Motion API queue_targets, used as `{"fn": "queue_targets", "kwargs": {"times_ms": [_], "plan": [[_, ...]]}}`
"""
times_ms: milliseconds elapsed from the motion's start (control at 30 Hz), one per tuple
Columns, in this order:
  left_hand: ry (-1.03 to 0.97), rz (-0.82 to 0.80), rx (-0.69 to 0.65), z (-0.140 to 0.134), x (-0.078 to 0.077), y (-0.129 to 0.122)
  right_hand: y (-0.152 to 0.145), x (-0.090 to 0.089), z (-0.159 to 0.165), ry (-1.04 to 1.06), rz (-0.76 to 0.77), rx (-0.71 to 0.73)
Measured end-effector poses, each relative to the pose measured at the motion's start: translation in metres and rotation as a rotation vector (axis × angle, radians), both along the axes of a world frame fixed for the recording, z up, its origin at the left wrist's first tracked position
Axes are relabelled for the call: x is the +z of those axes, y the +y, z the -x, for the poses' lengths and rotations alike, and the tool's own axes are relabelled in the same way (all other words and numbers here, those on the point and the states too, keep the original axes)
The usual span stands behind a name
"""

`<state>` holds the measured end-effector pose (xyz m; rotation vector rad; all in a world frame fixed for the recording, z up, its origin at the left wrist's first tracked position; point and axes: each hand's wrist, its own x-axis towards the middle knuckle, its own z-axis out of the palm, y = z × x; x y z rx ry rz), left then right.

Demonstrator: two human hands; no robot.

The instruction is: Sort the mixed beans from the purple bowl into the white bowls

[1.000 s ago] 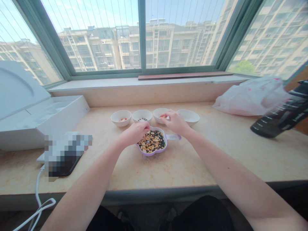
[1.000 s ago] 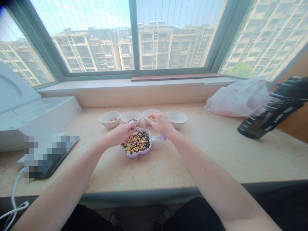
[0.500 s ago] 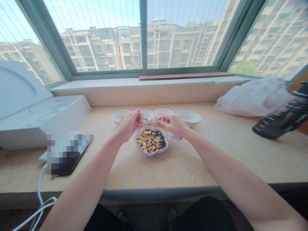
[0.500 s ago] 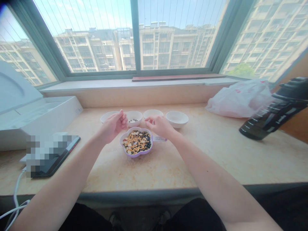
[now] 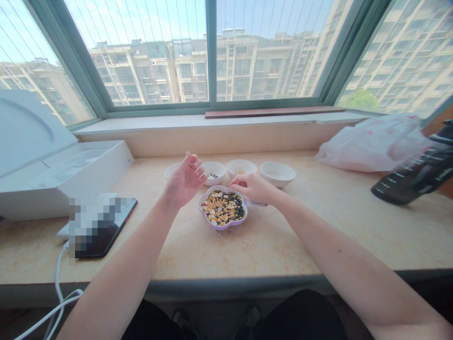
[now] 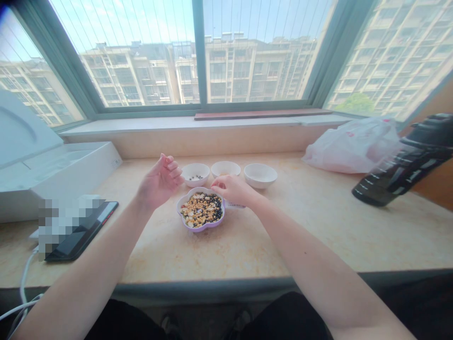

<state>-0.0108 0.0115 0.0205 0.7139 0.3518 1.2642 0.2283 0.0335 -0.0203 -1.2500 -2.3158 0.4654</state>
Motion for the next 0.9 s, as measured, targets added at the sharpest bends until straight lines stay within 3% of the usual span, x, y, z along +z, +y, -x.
{"fn": "queue_targets", "kwargs": {"times_ms": [233, 433, 600, 733, 833, 900], "plan": [[-0.001, -0.018, 0.010, 0.000, 0.000, 0.000, 0.001, -0.001, 0.000, 0.011, 0.005, 0.008], [0.189, -0.151, 0.091, -0.004, -0.006, 0.000, -0.001, 0.001, 0.001, 0.000, -0.001, -0.012], [0.655, -0.396, 0.312, -0.010, -0.018, 0.001, -0.002, 0.002, 0.001, 0.026, -0.010, -0.002], [1.170, -0.760, 0.580, -0.011, -0.027, 0.002, -0.001, 0.001, 0.000, 0.037, -0.009, 0.001], [1.398, -0.995, 0.631, -0.009, -0.030, 0.003, 0.000, 0.001, -0.001, 0.043, -0.013, 0.009], [1.438, -1.054, 0.645, -0.007, -0.031, 0.004, 0.000, 0.001, 0.000, 0.071, -0.012, 0.007]]}}
